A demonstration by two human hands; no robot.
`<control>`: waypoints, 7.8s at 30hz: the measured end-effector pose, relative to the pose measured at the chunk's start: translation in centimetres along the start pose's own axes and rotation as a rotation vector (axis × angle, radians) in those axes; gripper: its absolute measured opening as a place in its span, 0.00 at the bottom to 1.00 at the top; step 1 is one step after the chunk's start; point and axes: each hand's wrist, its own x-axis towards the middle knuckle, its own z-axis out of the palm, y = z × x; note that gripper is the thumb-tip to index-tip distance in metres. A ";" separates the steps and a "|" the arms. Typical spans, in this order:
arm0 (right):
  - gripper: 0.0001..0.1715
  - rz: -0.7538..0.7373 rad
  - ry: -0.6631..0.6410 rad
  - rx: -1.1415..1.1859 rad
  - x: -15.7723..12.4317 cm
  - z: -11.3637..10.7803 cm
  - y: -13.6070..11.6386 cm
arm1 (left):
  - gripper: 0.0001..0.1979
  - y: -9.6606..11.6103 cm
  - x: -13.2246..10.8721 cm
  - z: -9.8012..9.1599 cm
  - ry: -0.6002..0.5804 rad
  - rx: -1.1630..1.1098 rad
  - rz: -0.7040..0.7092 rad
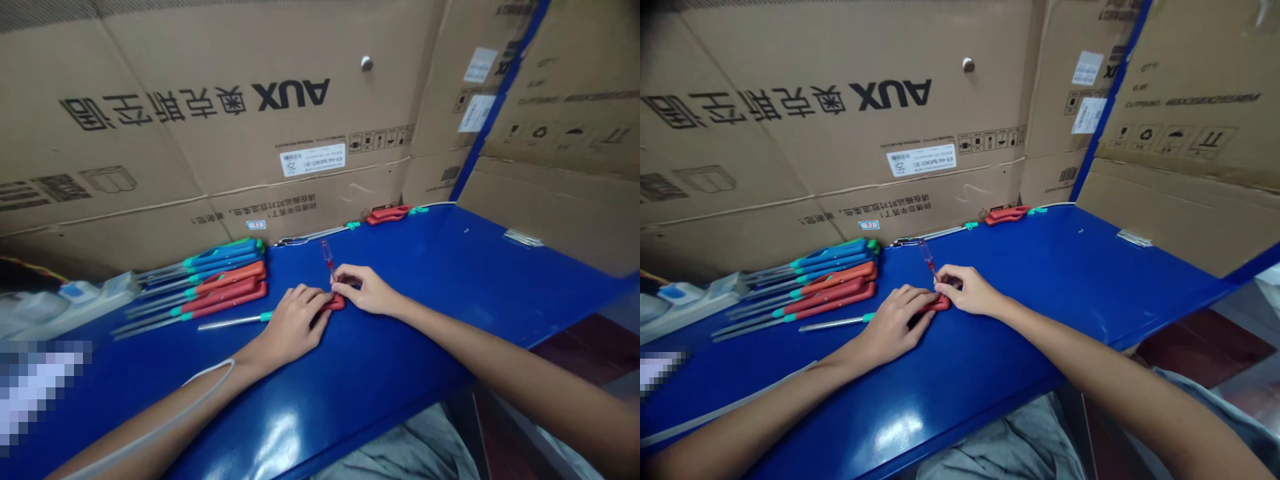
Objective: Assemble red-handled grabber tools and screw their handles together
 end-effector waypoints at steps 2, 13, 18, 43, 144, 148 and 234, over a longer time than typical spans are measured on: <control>0.06 -0.023 -0.023 -0.039 -0.1 -0.3 -0.2 | 0.12 -0.1 0.0 0.1 0.009 -0.010 -0.001; 0.08 0.011 0.005 -0.130 -0.3 -0.9 -1.0 | 0.13 -0.1 0.2 0.1 -0.013 -0.060 -0.001; 0.10 -0.003 0.004 -0.133 -0.4 -0.9 -1.1 | 0.12 -0.1 0.2 0.0 -0.021 -0.060 0.007; 0.08 0.062 -0.037 -0.109 -0.4 -1.1 -1.0 | 0.13 -0.1 0.2 0.0 -0.029 -0.065 0.004; 0.24 -0.256 -0.039 -0.431 1.3 0.5 0.9 | 0.29 -0.5 -0.2 0.8 0.041 -0.069 -0.062; 0.29 -0.229 -0.043 -0.403 1.4 0.5 1.1 | 0.38 -0.4 -0.2 0.8 0.099 -0.141 -0.054; 0.03 -0.132 -0.075 -0.421 0.6 -3.2 -3.2 | 0.37 -0.2 0.1 -0.2 -0.036 -0.032 0.170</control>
